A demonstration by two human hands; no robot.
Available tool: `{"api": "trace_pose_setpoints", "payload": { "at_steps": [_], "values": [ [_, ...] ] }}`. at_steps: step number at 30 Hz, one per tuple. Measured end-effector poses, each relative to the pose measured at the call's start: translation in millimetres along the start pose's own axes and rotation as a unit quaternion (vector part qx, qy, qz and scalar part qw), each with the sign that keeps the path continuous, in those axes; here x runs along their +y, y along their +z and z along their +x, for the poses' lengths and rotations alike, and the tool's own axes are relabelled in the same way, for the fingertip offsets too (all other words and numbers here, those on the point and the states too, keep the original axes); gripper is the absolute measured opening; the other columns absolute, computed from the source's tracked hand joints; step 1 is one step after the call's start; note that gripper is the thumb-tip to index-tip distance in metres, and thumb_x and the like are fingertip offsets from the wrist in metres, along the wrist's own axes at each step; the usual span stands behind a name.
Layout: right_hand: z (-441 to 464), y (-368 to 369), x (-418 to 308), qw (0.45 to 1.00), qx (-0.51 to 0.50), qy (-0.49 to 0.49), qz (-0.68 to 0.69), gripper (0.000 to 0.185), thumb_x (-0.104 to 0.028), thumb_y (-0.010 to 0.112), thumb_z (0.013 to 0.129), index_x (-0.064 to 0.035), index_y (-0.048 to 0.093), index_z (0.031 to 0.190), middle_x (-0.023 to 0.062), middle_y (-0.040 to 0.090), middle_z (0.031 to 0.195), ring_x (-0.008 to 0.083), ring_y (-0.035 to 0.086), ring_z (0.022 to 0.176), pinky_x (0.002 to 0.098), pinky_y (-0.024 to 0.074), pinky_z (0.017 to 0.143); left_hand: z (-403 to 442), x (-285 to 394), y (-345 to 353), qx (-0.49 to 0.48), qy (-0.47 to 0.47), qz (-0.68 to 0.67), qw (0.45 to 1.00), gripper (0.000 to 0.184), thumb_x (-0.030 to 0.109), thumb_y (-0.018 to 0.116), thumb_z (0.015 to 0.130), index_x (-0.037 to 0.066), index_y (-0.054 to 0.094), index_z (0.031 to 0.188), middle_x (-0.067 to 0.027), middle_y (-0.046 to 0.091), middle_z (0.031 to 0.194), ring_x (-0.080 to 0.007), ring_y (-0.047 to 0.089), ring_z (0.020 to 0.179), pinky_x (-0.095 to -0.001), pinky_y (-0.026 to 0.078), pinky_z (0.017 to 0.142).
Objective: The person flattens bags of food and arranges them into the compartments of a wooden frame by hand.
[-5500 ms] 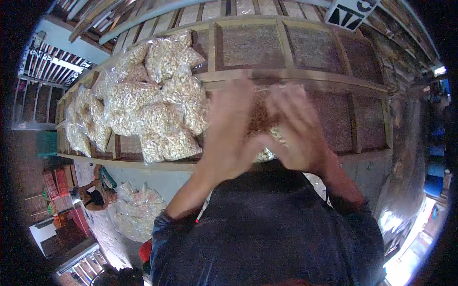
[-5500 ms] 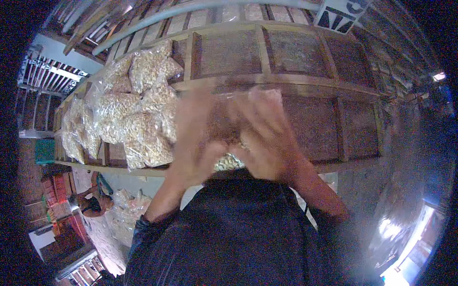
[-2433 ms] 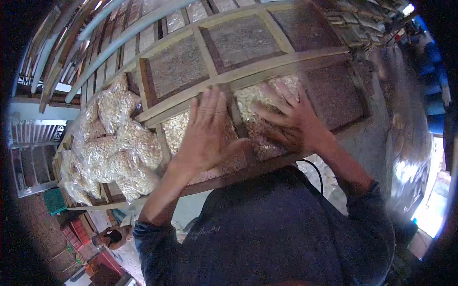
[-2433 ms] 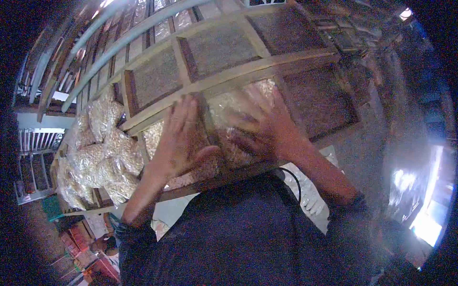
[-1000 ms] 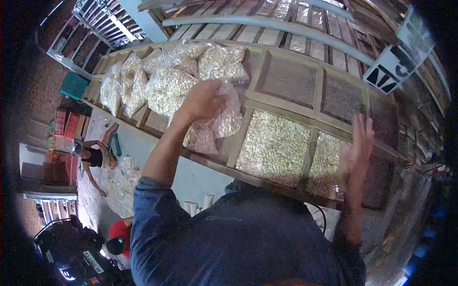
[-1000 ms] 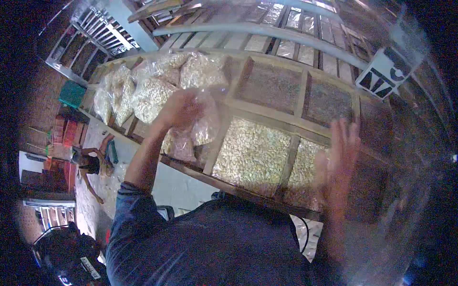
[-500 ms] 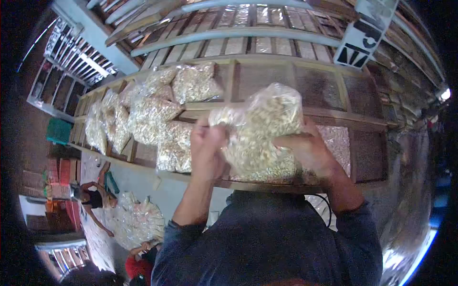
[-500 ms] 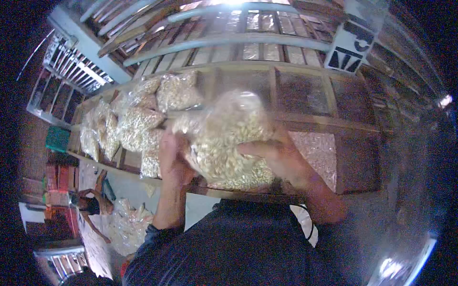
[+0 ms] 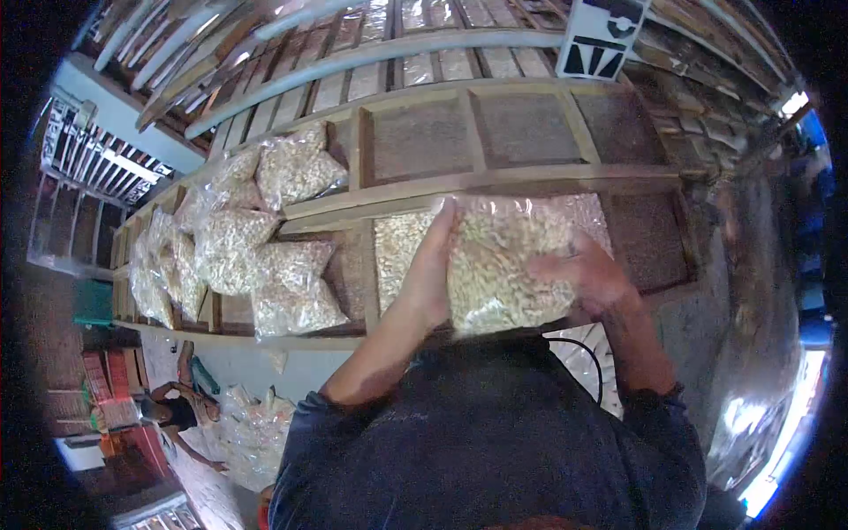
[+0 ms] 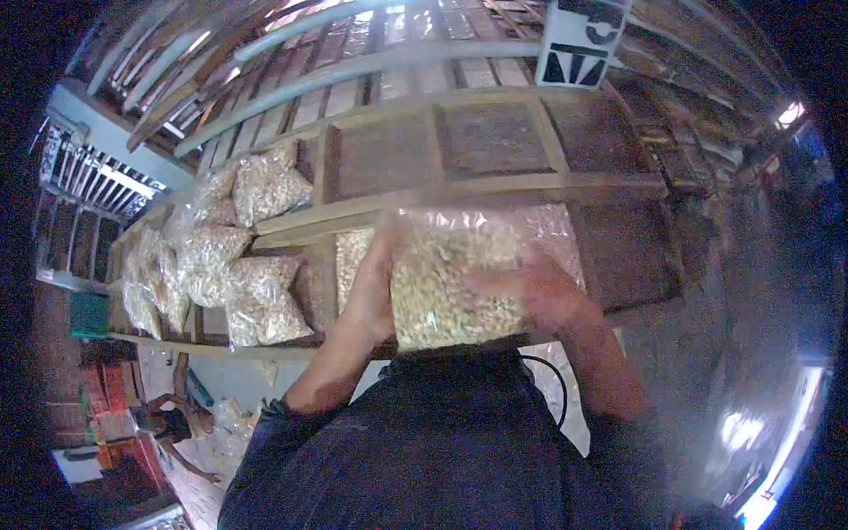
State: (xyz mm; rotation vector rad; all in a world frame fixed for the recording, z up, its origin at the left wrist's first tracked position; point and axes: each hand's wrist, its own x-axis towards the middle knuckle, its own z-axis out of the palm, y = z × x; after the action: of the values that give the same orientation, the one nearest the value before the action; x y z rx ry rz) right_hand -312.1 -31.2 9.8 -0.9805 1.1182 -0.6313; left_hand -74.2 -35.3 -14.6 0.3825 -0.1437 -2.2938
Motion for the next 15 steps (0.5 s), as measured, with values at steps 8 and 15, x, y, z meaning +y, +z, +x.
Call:
{"api": "trace_pose_setpoints", "payload": {
  "at_steps": [8, 15],
  "values": [
    [-26, -48, 27, 0.991, 0.133, 0.022, 0.008, 0.057, -0.017, 0.081, 0.086, 0.0058, 0.057, 0.132, 0.0139, 0.071, 0.112, 0.0206, 0.071, 0.091, 0.0371, 0.0583, 0.081, 22, -45, -23, 0.169, 0.056, 0.351, 0.919, 0.053, 0.006, 0.070, 0.095, -0.005, 0.046, 0.141, -0.0146, 0.069, 0.113, -0.0219, 0.068, 0.100, -0.0363, 0.054, 0.090],
    [-45, -86, 33, 0.830, 0.308, -0.123, -0.448, 0.059, -0.028, 0.074, 0.090, 0.0003, 0.056, 0.139, 0.0165, 0.070, 0.117, 0.0318, 0.066, 0.100, 0.0409, 0.0527, 0.089, 9, -31, -40, 0.142, 0.123, 0.617, 0.764, 0.050, 0.019, 0.070, 0.099, 0.000, 0.049, 0.140, -0.0106, 0.068, 0.121, -0.0159, 0.065, 0.105, -0.0327, 0.055, 0.088]
  ]
}}
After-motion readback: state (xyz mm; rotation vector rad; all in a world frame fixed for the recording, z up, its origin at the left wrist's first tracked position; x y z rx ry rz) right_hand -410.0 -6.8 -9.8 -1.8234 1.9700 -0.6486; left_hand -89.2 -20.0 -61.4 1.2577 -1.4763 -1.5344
